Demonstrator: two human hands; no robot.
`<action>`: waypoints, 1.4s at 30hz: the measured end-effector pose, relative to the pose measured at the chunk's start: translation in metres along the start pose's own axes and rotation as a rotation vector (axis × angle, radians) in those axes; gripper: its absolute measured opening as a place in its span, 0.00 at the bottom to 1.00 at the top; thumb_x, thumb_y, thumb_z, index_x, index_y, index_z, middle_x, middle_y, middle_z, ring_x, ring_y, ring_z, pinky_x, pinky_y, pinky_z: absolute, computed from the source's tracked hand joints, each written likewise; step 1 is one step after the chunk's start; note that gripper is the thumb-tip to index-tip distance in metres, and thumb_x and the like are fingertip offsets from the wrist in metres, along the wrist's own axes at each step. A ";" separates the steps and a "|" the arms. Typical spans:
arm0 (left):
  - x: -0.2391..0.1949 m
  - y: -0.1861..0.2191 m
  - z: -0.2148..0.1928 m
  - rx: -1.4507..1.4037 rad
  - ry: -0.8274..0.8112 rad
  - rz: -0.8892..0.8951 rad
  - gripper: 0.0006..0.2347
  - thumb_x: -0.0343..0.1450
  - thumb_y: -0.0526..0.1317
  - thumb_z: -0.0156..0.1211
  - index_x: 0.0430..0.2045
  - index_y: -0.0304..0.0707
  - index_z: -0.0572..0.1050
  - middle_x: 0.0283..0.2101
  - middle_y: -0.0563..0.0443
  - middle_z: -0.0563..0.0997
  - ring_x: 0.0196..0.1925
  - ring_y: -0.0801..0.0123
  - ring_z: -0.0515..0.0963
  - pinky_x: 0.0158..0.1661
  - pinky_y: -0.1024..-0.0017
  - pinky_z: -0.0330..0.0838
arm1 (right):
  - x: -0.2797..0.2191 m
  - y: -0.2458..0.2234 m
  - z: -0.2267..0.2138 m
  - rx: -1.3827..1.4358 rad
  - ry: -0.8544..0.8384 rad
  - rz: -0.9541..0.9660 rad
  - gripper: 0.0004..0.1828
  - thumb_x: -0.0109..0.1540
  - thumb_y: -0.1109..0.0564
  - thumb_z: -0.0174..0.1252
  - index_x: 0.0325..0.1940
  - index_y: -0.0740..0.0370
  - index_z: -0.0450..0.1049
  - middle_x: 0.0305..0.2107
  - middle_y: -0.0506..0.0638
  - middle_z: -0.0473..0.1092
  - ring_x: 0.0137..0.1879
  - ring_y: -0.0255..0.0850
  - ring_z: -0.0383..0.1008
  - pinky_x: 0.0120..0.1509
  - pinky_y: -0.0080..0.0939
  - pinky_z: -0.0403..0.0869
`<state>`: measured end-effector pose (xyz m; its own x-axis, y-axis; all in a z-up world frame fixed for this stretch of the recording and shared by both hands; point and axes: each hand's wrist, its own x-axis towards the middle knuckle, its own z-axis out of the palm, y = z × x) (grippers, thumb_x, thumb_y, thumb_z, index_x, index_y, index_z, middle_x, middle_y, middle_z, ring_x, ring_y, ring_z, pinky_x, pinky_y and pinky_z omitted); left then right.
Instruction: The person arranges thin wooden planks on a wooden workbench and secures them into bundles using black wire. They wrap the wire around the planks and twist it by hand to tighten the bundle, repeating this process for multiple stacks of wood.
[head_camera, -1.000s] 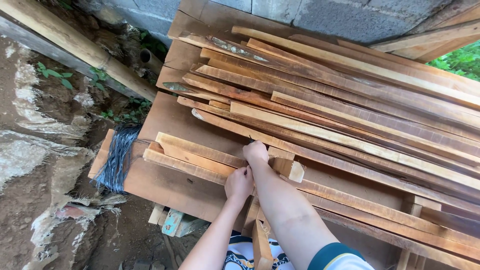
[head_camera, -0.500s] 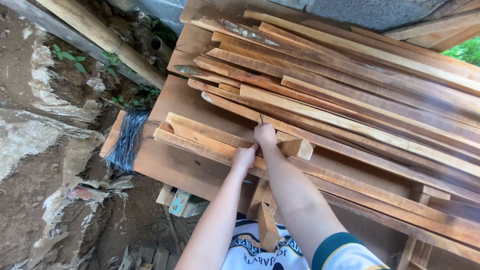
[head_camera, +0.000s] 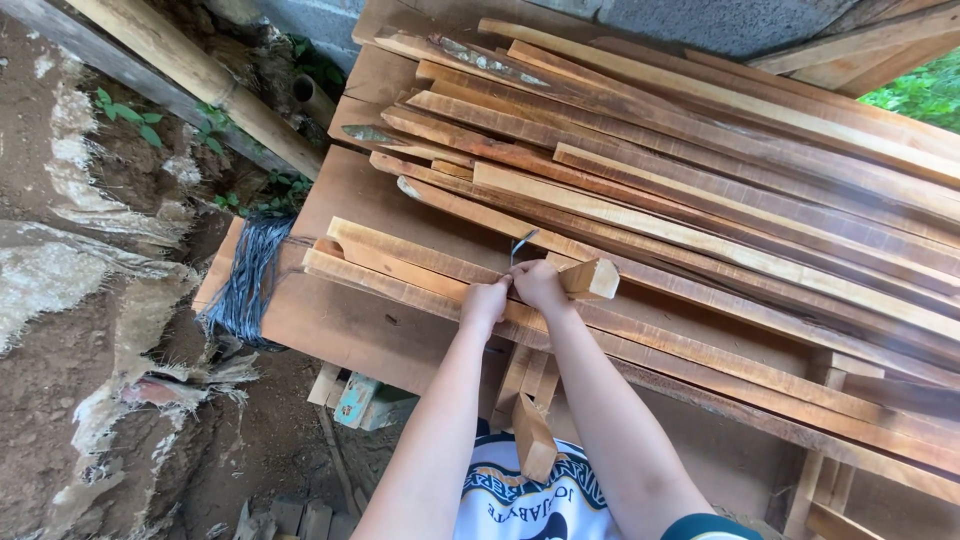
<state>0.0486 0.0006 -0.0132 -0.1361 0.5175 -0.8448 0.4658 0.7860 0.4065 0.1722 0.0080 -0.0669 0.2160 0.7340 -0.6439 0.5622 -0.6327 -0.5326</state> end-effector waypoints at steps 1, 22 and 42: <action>-0.003 0.002 0.000 0.000 -0.002 0.000 0.29 0.66 0.58 0.59 0.45 0.23 0.79 0.34 0.39 0.86 0.36 0.58 0.87 0.41 0.65 0.80 | -0.002 -0.002 -0.005 -0.001 0.001 0.001 0.14 0.64 0.46 0.54 0.44 0.45 0.84 0.42 0.54 0.80 0.60 0.53 0.76 0.61 0.50 0.75; -0.010 0.005 -0.003 -0.002 0.022 -0.037 0.28 0.66 0.57 0.58 0.49 0.28 0.79 0.37 0.42 0.86 0.36 0.61 0.87 0.42 0.67 0.80 | 0.005 -0.009 0.000 0.178 0.060 0.071 0.11 0.59 0.42 0.65 0.37 0.46 0.84 0.33 0.48 0.80 0.50 0.45 0.80 0.53 0.43 0.76; 0.003 -0.003 0.001 -0.022 0.040 -0.014 0.24 0.67 0.56 0.59 0.40 0.29 0.81 0.29 0.41 0.85 0.30 0.61 0.87 0.32 0.70 0.81 | 0.071 -0.008 0.018 0.539 -0.094 0.217 0.16 0.65 0.54 0.49 0.40 0.67 0.79 0.25 0.51 0.77 0.30 0.40 0.81 0.36 0.34 0.77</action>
<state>0.0475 -0.0007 -0.0174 -0.1772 0.5192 -0.8361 0.4447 0.8001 0.4026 0.1687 0.0608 -0.1186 0.1951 0.5639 -0.8025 0.0227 -0.8206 -0.5711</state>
